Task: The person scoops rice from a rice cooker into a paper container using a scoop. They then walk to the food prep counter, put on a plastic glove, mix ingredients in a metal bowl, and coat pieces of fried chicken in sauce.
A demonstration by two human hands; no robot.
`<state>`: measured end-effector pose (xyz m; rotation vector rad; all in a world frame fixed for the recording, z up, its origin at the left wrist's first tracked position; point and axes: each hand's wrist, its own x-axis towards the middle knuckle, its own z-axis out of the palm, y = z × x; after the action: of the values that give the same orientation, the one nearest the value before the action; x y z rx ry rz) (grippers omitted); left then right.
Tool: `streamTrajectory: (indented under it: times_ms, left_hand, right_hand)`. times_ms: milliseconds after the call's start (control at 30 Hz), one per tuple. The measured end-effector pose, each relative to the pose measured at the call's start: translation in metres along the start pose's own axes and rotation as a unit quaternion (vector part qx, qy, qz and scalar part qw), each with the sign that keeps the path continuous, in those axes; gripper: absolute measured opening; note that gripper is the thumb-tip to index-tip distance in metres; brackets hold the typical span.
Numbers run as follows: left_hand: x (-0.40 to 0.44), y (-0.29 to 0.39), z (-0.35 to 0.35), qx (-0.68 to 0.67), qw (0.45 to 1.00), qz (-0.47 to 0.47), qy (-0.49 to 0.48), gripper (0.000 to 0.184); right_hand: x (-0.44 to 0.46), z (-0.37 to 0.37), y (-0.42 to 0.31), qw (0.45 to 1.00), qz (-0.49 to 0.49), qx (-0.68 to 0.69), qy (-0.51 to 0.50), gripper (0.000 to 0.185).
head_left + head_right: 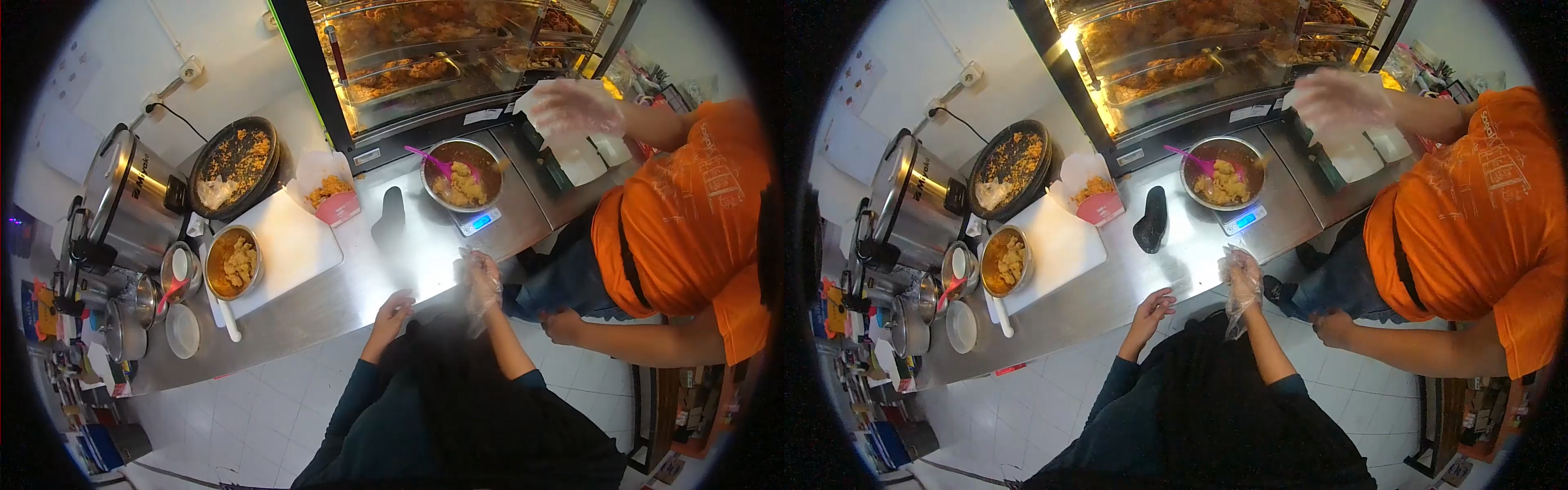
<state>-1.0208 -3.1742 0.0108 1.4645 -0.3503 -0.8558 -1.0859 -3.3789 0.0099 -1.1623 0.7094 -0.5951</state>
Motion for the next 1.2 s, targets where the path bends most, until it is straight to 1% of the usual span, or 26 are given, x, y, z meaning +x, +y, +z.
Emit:
streamTrajectory:
  times_ms: [100,200,300,400,500,600,700,800,900,1000,1033,1100,1133,1167,1200]
  left_hand:
    - [0.001,-0.004,-0.002,0.001,1.0,-0.005,0.004,0.035]
    - [0.005,-0.012,-0.002,-0.027,0.999,0.023,0.008,0.034]
    - [0.002,-0.005,-0.003,-0.009,1.0,-0.019,0.007,0.034]
    - [0.003,-0.007,-0.004,-0.022,1.0,-0.01,0.0,0.034]
    - [0.002,-0.008,-0.005,-0.006,1.0,-0.006,0.001,0.034]
    - [0.003,-0.009,-0.006,-0.009,1.0,-0.02,0.001,0.034]
    - [0.002,-0.008,-0.005,-0.025,1.0,-0.019,0.002,0.034]
    - [0.005,-0.014,-0.008,-0.024,1.0,0.004,-0.004,0.034]
    - [0.003,-0.006,-0.006,-0.016,1.0,-0.023,0.005,0.034]
    - [0.003,0.004,-0.001,-0.063,0.996,-0.048,0.035,0.027]
    - [0.004,0.002,-0.002,-0.061,0.997,-0.043,0.034,0.028]
    - [0.004,-0.003,-0.002,-0.055,0.997,-0.035,0.032,0.03]
    - [0.005,-0.004,-0.002,-0.057,0.997,-0.044,0.039,0.029]
    - [0.005,-0.005,-0.002,-0.058,0.996,-0.053,0.046,0.029]
    - [0.005,0.0,0.0,-0.06,0.995,-0.064,0.053,0.028]
  right_hand:
    - [0.008,-0.002,0.009,1.0,-0.009,-0.009,-0.005,0.021]
    - [0.008,0.001,0.01,1.0,0.012,-0.008,0.014,0.02]
    - [0.01,-0.002,0.014,1.0,-0.015,-0.024,0.007,0.019]
    - [0.009,0.0,0.012,1.0,0.006,-0.006,0.008,0.019]
    - [0.004,0.002,0.01,1.0,0.021,0.016,-0.009,0.021]
    - [0.006,0.006,0.018,0.997,0.025,0.074,0.012,0.017]
    - [0.005,0.007,0.016,0.997,0.027,0.071,0.008,0.015]
    - [0.004,0.006,0.005,1.0,-0.004,0.014,-0.006,0.014]
    - [0.01,0.005,0.004,1.0,-0.007,0.008,-0.008,0.015]
    - [0.015,0.006,0.002,1.0,0.005,0.016,-0.01,0.015]
    - [0.015,0.008,-0.002,1.0,0.002,0.018,-0.007,0.014]
    - [0.017,0.008,0.003,0.998,0.022,0.051,-0.004,0.014]
    - [0.018,0.009,0.004,0.997,0.033,0.068,-0.003,0.014]
    - [0.017,0.007,0.004,0.998,0.046,0.042,0.011,0.013]
    - [0.018,0.006,0.008,0.997,0.05,0.062,0.009,0.013]
